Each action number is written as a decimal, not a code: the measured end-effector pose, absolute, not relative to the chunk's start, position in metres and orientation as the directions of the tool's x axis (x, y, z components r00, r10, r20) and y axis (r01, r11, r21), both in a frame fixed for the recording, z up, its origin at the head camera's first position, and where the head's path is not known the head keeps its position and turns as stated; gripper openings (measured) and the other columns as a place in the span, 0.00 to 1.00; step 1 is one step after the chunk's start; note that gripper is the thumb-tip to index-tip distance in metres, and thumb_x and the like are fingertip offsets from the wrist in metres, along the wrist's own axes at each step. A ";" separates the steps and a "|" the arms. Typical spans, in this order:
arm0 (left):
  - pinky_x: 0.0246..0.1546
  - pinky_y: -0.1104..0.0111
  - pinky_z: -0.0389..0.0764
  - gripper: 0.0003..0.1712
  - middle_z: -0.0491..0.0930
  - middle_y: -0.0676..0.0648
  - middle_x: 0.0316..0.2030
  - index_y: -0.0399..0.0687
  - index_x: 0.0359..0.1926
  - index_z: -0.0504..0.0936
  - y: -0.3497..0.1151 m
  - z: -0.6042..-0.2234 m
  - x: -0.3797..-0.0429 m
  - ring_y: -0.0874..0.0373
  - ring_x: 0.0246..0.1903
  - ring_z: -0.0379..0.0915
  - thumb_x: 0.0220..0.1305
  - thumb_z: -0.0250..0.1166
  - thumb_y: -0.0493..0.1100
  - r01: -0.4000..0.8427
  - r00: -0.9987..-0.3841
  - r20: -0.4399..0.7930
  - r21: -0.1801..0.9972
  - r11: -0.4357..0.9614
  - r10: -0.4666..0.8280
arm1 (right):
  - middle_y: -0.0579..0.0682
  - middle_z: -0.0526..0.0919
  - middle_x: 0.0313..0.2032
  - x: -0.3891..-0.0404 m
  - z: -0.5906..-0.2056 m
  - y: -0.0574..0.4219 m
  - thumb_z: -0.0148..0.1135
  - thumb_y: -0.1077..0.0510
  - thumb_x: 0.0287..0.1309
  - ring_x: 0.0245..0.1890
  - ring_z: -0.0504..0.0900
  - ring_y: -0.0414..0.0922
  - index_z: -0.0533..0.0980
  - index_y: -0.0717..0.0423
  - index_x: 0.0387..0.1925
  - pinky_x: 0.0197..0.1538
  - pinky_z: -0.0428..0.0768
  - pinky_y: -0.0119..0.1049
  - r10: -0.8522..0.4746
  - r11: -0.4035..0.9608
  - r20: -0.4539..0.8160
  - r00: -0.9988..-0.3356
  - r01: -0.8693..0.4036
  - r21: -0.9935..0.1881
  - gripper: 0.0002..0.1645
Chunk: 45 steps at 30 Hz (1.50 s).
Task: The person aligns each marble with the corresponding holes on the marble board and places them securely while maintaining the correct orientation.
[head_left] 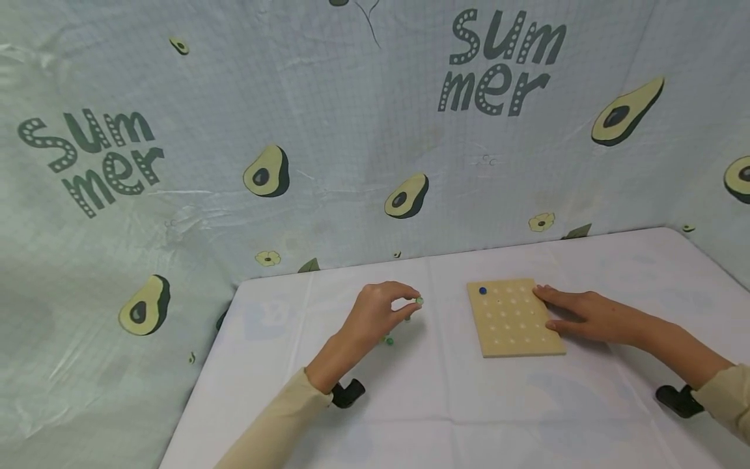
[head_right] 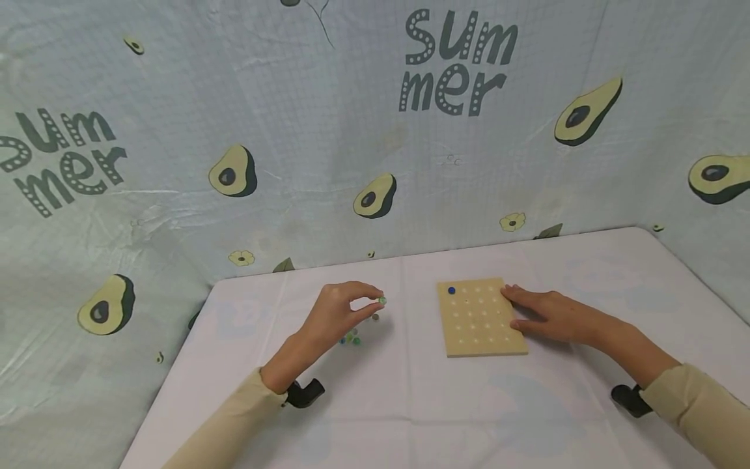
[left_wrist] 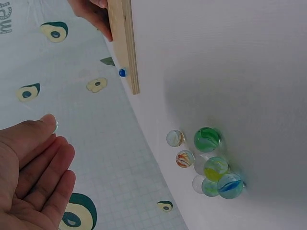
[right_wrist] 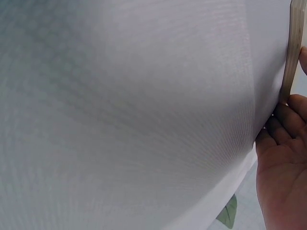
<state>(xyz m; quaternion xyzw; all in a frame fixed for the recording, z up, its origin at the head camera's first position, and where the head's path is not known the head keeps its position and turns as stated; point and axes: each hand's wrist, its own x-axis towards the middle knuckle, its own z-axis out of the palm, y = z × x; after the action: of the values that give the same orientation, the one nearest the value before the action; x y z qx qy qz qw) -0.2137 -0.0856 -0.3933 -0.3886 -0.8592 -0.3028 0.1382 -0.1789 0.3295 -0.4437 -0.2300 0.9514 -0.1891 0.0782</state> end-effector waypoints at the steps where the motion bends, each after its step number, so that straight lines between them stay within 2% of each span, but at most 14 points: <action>1: 0.44 0.71 0.84 0.10 0.90 0.49 0.40 0.43 0.42 0.90 -0.085 -0.393 -0.213 0.59 0.42 0.86 0.58 0.76 0.37 0.752 -0.660 0.473 0.414 0.514 0.584 | 0.65 0.65 0.72 -0.179 -0.444 0.329 0.59 0.35 0.68 0.70 0.67 0.65 0.62 0.60 0.76 0.63 0.71 0.63 -0.467 0.823 -0.062 -0.882 -0.409 -0.395 0.48; 15: 0.44 0.72 0.84 0.09 0.90 0.48 0.40 0.42 0.42 0.91 -0.068 -0.393 -0.213 0.58 0.42 0.86 0.59 0.75 0.37 0.761 -0.649 0.480 0.413 0.501 0.590 | 0.65 0.64 0.72 -0.178 -0.443 0.328 0.59 0.35 0.69 0.70 0.66 0.65 0.61 0.61 0.76 0.64 0.70 0.63 -0.461 0.824 -0.061 -0.885 -0.401 -0.401 0.47; 35: 0.48 0.76 0.81 0.11 0.89 0.50 0.44 0.45 0.46 0.90 -0.036 -0.388 -0.213 0.60 0.47 0.85 0.64 0.73 0.41 0.722 -0.687 0.386 0.453 0.523 0.615 | 0.66 0.65 0.72 -0.180 -0.443 0.328 0.60 0.34 0.67 0.70 0.66 0.65 0.62 0.61 0.75 0.64 0.70 0.64 -0.457 0.828 -0.065 -0.887 -0.398 -0.394 0.48; 45: 0.48 0.78 0.80 0.11 0.89 0.50 0.44 0.45 0.46 0.90 -0.023 -0.389 -0.214 0.61 0.46 0.85 0.64 0.73 0.41 0.737 -0.673 0.397 0.434 0.518 0.624 | 0.66 0.64 0.72 -0.179 -0.444 0.329 0.60 0.34 0.67 0.70 0.65 0.66 0.62 0.59 0.76 0.64 0.70 0.65 -0.445 0.833 -0.066 -0.893 -0.386 -0.397 0.48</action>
<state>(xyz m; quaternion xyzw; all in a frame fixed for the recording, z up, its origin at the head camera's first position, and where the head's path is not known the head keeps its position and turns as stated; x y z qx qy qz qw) -0.2140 -0.0230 -0.3890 -0.3931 -0.8660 -0.2940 0.0958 -0.1793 0.3292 -0.4440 -0.2176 0.9542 -0.1901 0.0777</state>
